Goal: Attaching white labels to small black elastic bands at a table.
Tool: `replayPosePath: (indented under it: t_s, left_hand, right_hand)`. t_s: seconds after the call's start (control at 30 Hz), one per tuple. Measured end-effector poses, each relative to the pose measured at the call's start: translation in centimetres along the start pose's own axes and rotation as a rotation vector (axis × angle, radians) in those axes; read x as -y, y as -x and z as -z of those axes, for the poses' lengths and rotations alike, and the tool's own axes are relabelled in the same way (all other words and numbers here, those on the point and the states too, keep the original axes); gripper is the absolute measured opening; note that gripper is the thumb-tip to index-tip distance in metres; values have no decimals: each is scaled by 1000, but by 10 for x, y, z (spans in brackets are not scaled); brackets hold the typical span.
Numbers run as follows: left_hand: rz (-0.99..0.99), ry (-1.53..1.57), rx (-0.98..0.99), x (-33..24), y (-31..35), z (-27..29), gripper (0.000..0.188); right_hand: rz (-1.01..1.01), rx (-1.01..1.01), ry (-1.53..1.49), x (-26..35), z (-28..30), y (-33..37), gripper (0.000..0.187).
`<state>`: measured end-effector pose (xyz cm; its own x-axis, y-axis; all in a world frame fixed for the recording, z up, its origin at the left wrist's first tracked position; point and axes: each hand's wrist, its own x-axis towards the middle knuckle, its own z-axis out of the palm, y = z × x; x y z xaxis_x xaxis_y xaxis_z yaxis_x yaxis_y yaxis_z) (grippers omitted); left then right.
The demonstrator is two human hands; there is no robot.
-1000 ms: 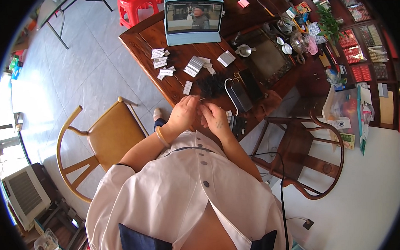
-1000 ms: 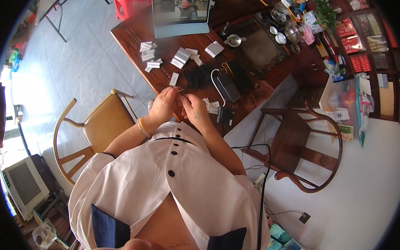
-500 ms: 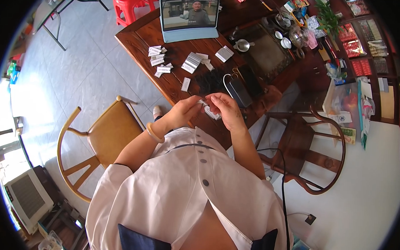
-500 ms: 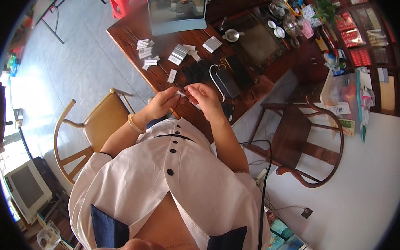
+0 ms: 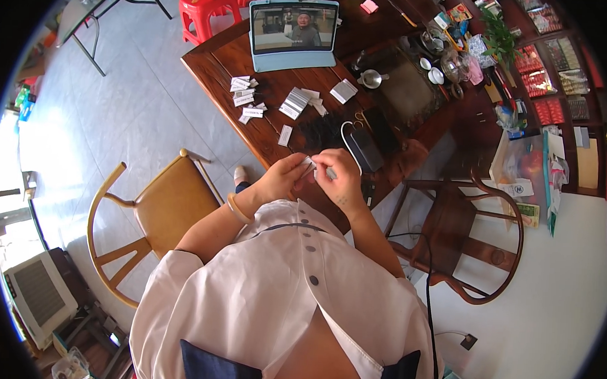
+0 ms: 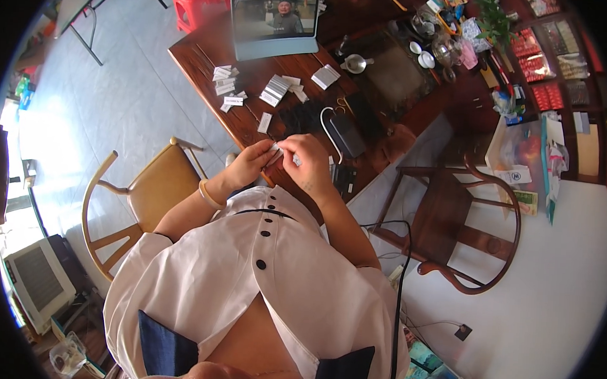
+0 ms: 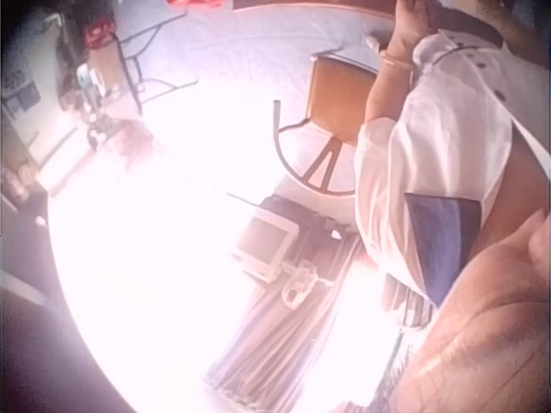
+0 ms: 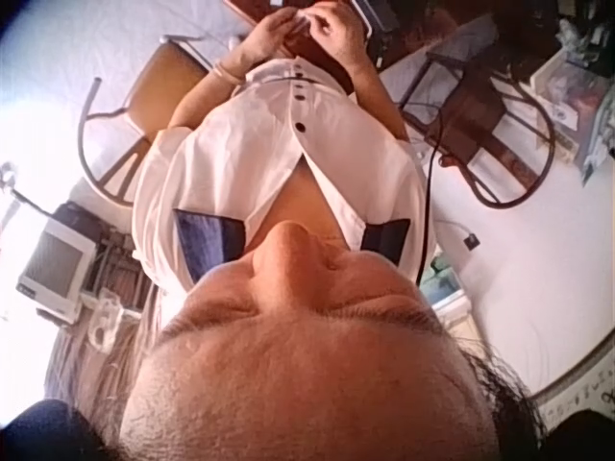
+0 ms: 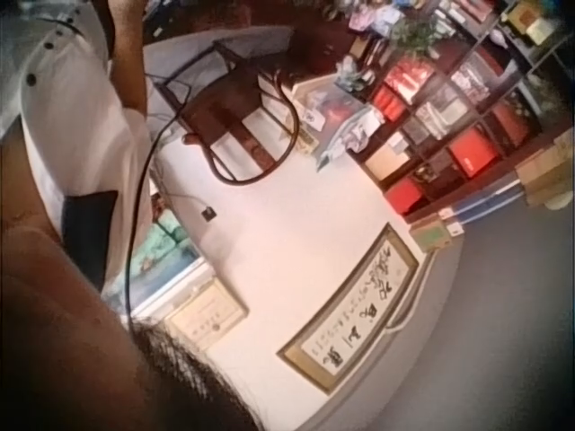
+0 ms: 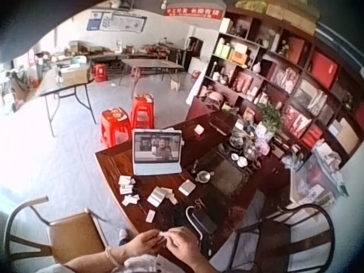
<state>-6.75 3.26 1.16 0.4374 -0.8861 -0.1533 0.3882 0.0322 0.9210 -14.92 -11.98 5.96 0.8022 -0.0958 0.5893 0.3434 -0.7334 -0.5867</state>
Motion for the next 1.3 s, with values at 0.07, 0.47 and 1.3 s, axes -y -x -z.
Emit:
replayPosePath:
  t_s: [0.07, 0.47, 1.3]
  left_hand:
    - [14, 51, -13, 4, -1, 0, 14]
    - [81, -19, -110, 5, 1, 2, 35]
    - [58, 120, -102, -16, 10, -7, 17]
  right_hand:
    - [59, 55, 65, 3, 1, 0, 34]
    - [254, 148, 380, 7, 0, 2, 23]
    - [-613, -34, -807, 4, -2, 16, 16]
